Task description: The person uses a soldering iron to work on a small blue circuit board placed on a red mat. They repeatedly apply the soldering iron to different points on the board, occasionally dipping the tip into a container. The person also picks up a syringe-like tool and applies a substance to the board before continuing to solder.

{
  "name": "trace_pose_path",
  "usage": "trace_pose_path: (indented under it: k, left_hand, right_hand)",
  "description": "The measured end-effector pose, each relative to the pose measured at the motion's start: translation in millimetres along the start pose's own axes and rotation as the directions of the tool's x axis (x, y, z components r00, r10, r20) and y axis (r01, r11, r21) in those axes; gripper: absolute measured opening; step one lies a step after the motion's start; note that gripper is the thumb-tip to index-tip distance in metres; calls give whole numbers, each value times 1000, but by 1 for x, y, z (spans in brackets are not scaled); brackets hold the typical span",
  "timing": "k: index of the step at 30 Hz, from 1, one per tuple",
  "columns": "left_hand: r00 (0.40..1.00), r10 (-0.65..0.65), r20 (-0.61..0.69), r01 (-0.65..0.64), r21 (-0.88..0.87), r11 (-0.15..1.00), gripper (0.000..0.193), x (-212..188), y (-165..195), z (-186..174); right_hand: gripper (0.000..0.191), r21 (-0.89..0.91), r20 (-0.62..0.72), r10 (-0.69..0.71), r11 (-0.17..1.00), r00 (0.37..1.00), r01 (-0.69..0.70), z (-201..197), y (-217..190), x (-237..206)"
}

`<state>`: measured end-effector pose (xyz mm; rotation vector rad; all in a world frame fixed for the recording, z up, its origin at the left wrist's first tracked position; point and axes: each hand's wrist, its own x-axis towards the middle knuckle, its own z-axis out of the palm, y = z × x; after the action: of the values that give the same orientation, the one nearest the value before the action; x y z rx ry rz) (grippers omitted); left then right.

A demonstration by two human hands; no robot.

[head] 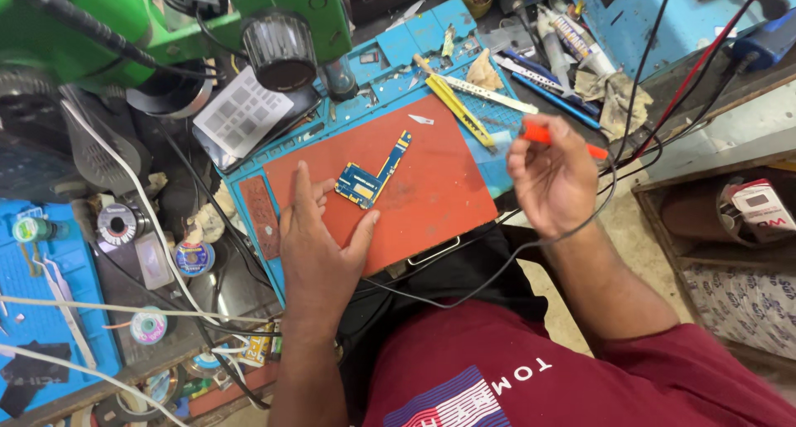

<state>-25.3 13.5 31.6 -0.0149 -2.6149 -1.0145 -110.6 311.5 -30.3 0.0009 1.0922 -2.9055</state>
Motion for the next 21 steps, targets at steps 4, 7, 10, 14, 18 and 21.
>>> trace_pose_path:
  k: [4, 7, 10, 14, 18, 21]
  left_hand:
    - [1000, 2, -27, -2, -11, 1000, 98, -2, -4, 3]
    - [999, 1, -35, -3, -42, 999, 97, -4, -4, 3]
    - [999, -2, -44, -1, -63, 998, 96, -5, -5, 3]
    - [999, 13, -53, -16, -42, 999, 94, -6, -10, 4]
    - [999, 19, -49, -21, -50, 999, 91, -11, -16, 4]
    - [997, 25, -67, -28, -52, 998, 89, -11, -18, 5]
  right_hand:
    - [28, 135, -27, 70, 989, 997, -66, -6, 13, -27]
    - [25, 96, 69, 26, 995, 997, -33, -5, 18, -37]
    - [26, -9, 99, 27, 1000, 995, -27, 2, 22, -42]
    - [26, -288, 194, 43, 957, 980, 15, 26, 23, -45]
    - [17, -746, 394, 29, 594, 919, 301, 59, 22, -46]
    - [15, -823, 526, 56, 286, 849, 491, 80, 26, -42]
